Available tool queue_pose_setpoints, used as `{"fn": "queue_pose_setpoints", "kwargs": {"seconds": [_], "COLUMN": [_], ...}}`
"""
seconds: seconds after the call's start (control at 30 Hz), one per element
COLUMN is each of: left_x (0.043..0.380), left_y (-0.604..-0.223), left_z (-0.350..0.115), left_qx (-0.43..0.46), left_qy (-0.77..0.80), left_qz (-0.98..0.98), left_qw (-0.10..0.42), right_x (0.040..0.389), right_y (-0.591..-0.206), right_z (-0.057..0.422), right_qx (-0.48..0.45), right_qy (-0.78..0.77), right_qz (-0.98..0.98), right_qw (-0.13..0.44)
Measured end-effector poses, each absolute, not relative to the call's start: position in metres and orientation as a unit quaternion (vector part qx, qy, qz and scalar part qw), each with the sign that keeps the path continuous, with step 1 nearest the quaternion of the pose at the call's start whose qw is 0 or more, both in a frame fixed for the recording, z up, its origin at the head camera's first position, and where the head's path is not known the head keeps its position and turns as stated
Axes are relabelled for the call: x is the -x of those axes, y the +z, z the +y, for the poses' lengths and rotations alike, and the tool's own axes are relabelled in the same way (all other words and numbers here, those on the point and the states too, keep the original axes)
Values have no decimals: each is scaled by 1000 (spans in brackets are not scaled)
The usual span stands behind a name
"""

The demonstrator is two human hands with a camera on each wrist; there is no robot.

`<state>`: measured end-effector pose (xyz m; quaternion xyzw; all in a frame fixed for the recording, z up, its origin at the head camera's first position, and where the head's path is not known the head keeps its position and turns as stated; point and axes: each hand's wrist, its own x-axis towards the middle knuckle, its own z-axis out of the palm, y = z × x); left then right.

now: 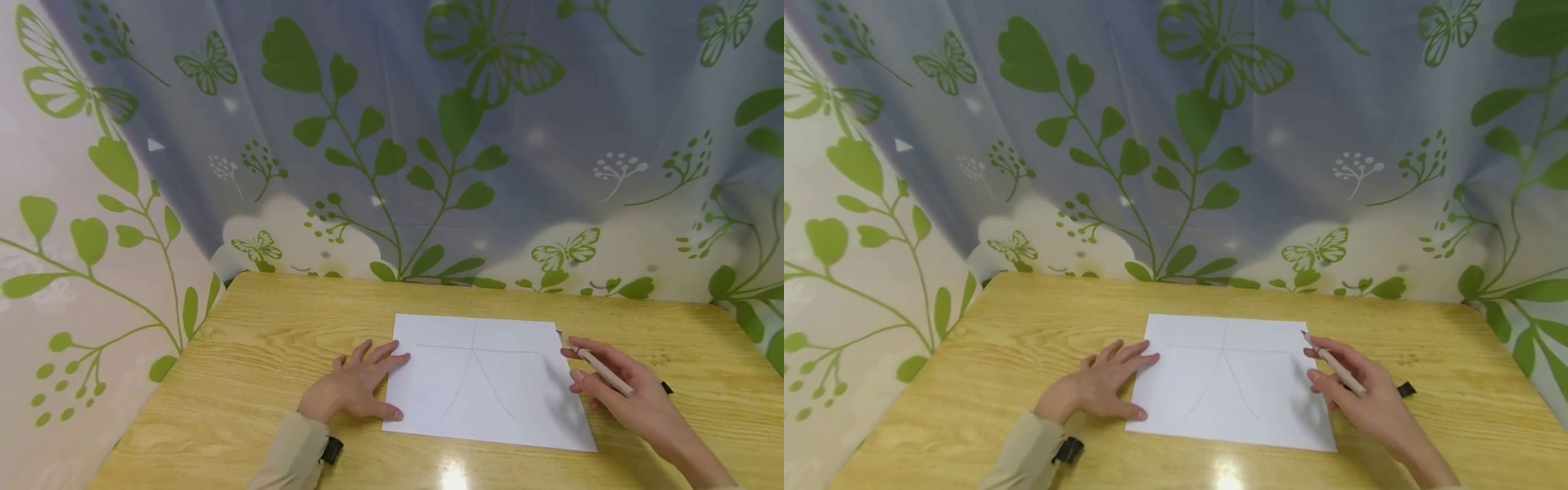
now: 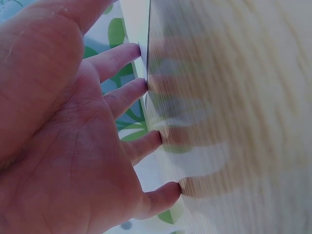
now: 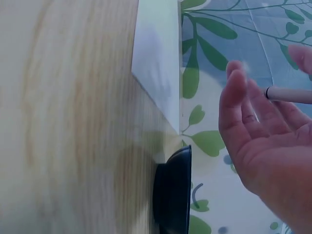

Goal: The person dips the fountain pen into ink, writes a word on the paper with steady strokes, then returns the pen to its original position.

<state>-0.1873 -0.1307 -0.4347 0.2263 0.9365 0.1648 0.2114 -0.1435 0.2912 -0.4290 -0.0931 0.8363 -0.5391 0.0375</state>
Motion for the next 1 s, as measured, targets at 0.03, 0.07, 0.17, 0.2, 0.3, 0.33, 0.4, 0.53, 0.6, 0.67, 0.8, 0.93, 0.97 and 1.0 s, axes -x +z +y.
{"fn": "queue_pose_setpoints", "kwargs": {"seconds": [0.03,0.07,0.17,0.2,0.3,0.33,0.4,0.53,0.6,0.67,0.8,0.93,0.97,1.0], "left_x": [187,187,188,188,188,188,188,188,188,188,188,189,189,188], "left_y": [-435,-434,-435,-435,-435,-435,-435,-435,-435,-435,-435,-435,-435,-435], "left_z": [-131,-131,-131,-132,-132,-132,-132,-132,-132,-132,-131,-131,-131,-131], "left_qx": [-226,-226,-227,-227,-228,-229,-229,-229,-229,-228,-228,-229,-229,-229], "left_qy": [166,166,168,168,166,165,165,168,169,170,177,182,182,182], "left_qz": [936,936,936,936,936,936,936,936,936,936,936,936,936,937], "left_qw": [212,212,212,212,211,211,210,210,209,207,201,194,193,193], "right_x": [143,143,142,141,140,139,138,133,130,126,122,120,120,120], "right_y": [-430,-431,-436,-437,-440,-440,-441,-443,-445,-447,-453,-458,-459,-461], "right_z": [293,294,300,301,307,308,312,321,326,331,342,352,355,358], "right_qx": [99,104,114,114,98,89,71,43,35,23,-39,-115,-125,-132], "right_qy": [-543,-548,-560,-562,-568,-571,-582,-571,-547,-518,-453,-393,-383,-375], "right_qz": [833,829,820,818,816,815,810,819,837,855,890,911,914,916], "right_qw": [39,41,44,45,40,38,37,27,13,-2,-30,-49,-53,-57]}}
